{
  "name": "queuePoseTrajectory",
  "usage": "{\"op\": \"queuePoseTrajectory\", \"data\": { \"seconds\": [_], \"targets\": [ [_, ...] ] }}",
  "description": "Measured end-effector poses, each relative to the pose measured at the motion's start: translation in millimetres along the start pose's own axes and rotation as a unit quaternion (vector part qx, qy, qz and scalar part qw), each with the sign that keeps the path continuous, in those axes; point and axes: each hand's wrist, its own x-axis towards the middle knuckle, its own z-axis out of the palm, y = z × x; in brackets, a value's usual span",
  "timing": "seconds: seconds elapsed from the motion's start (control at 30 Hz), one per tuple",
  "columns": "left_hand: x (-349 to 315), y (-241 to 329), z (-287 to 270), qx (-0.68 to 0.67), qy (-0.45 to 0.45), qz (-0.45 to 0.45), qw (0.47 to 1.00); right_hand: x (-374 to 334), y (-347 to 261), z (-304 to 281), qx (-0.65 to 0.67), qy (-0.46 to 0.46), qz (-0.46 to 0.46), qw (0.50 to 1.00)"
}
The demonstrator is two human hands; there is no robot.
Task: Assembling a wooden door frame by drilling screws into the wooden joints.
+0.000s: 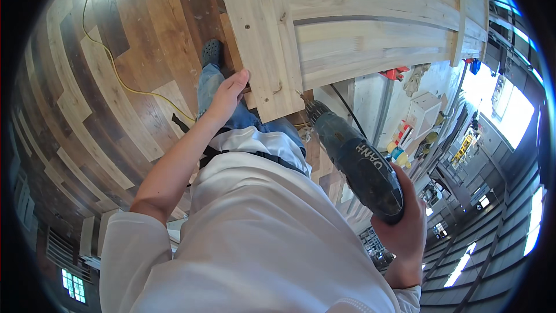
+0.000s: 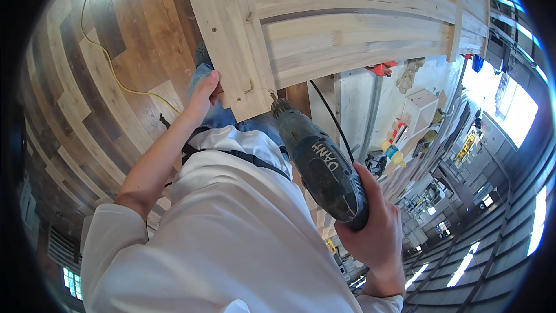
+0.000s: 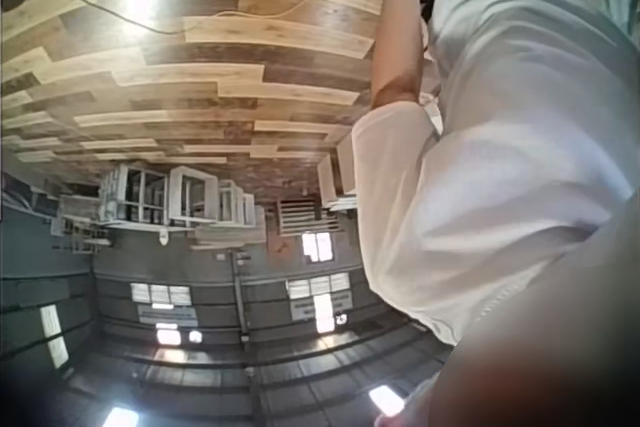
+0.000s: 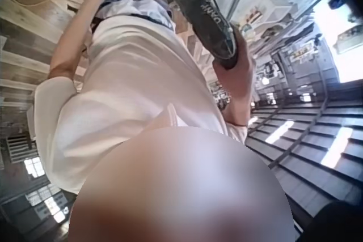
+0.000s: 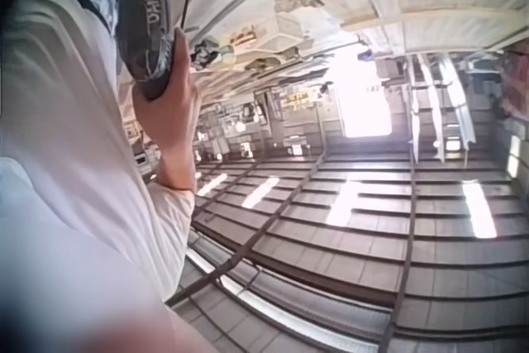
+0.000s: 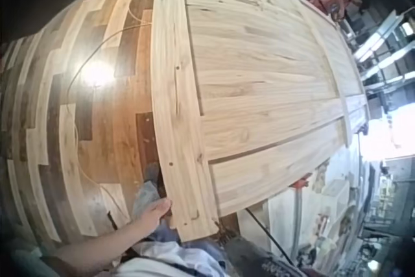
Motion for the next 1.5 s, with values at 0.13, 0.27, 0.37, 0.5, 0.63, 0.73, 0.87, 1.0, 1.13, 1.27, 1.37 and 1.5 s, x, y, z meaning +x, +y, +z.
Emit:
{"op": "queuePoseTrajectory", "data": {
  "seconds": [0.13,0.27,0.37,0.5,0.63,0.73,0.87,1.0,1.13,1.27,1.37,1.5],
  "targets": [
    [-0.2,-10.9,9.7,0.162,-0.064,0.109,0.979,-1.2,0.4,3.8,0.003,-0.002,0.009,1.000],
    [-3.7,-3.0,33.2,0.032,-0.049,0.050,0.997,-2.9,-5.2,3.9,0.022,-0.005,0.037,0.999],
    [-3.2,-4.4,36.6,0.003,-0.023,0.051,0.998,-2.6,-5.5,5.3,0.042,-0.001,0.060,0.997],
    [-5.1,-3.9,37.5,0.004,-0.020,0.048,0.999,-3.0,-6.8,7.4,0.059,0.006,0.067,0.996],
    [-4.5,-4.2,37.2,-0.010,-0.023,0.048,0.999,-3.4,-4.6,9.8,0.060,0.006,0.075,0.995],
    [-4.2,-5.9,36.9,-0.018,-0.029,0.050,0.998,-3.5,-0.9,11.7,0.037,0.015,0.017,0.999],
    [-0.7,-8.3,35.1,-0.003,-0.028,0.051,0.998,-1.2,-4.1,13.2,0.009,0.021,0.008,1.000],
    [-2.2,-5.7,33.9,0.014,-0.032,0.049,0.998,1.1,-3.2,15.5,-0.035,0.023,-0.010,0.999],
    [-2.5,-7.4,32.2,0.021,-0.032,0.054,0.998,1.9,-2.1,14.0,-0.059,0.010,-0.007,0.998],
    [-1.1,-7.4,32.8,0.027,-0.032,0.054,0.998,4.7,0.6,13.3,-0.003,0.025,0.014,1.000],
    [-2.4,-6.5,32.3,0.035,-0.025,0.060,0.997,8.9,4.4,12.9,-0.001,0.022,0.013,1.000],
    [-3.0,-3.9,35.7,0.017,-0.029,0.049,0.998,10.9,3.1,15.8,-0.082,0.008,-0.037,0.996]
  ]
}}
